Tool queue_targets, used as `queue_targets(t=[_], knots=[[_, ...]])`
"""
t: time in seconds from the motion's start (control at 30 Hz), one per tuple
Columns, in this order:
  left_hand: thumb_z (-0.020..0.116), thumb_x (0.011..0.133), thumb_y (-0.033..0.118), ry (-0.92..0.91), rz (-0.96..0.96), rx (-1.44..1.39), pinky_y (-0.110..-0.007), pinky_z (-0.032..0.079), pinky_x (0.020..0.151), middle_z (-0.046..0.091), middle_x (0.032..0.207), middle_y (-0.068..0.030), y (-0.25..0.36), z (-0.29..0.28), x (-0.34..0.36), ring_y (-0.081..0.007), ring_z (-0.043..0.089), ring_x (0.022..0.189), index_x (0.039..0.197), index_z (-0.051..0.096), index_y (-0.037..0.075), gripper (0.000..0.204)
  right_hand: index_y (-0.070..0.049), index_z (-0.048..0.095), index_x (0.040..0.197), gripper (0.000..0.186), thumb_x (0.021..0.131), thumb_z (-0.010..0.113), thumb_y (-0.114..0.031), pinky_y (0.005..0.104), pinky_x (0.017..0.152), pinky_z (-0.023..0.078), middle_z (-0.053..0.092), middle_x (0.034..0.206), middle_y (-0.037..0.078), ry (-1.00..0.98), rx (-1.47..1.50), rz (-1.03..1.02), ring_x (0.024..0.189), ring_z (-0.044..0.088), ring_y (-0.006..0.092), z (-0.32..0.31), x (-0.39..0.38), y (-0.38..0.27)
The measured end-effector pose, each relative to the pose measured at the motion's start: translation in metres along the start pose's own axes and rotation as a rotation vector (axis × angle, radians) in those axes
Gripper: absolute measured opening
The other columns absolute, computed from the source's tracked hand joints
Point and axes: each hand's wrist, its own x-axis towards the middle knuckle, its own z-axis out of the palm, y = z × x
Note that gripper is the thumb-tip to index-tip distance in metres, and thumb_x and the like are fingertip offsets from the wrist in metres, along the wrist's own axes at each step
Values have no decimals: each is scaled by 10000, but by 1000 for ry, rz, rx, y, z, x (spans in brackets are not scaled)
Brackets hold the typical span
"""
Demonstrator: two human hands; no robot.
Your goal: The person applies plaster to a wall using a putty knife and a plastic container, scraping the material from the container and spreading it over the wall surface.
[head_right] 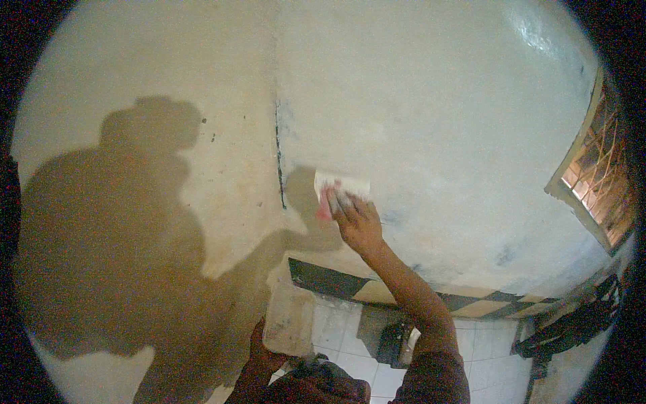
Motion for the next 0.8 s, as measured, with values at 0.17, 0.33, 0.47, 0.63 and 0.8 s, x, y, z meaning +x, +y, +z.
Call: queue_targets(t=[0.17,0.33,0.47,0.63,0.8], knots=[[449,875,497,-14,154,235,-576,441,909,530,1228,-144,1,-11,-11,-374,517,1122,1296,461,100,578,-72,600,1137,403,735,586,-97,424,799,476,542,1273,92,237,33,27,1061,548,285,49,57,-2],[444,887,464,75,121,-41,-574,438,914,519,1244,-161,11,-22,-13,-383,519,1116,1306,446,90,562,-21,607,1110,336,805,553,-150,430,842,501,529,1271,174,15,176,107,1073,553,317,165,-10,-57],[440,919,321,75,101,-20,-530,472,906,528,1231,-172,9,-7,-21,-369,562,1064,1294,446,63,454,-7,601,1118,346,843,550,-210,444,824,515,591,1130,219,-128,108,8,1029,590,340,228,-122,-99],[403,887,517,125,136,55,-591,417,919,511,1266,-153,25,-14,-36,-387,498,1154,1317,451,103,599,-51,631,1027,252,805,573,-156,453,768,523,651,925,174,-665,322,88,908,620,324,147,-50,-111],[419,873,527,115,101,103,-589,441,894,535,1235,-137,24,-3,-28,-376,518,1131,1314,456,110,607,-65,595,819,89,796,519,-105,450,672,490,609,736,152,-53,125,169,762,589,315,-31,160,-4]])
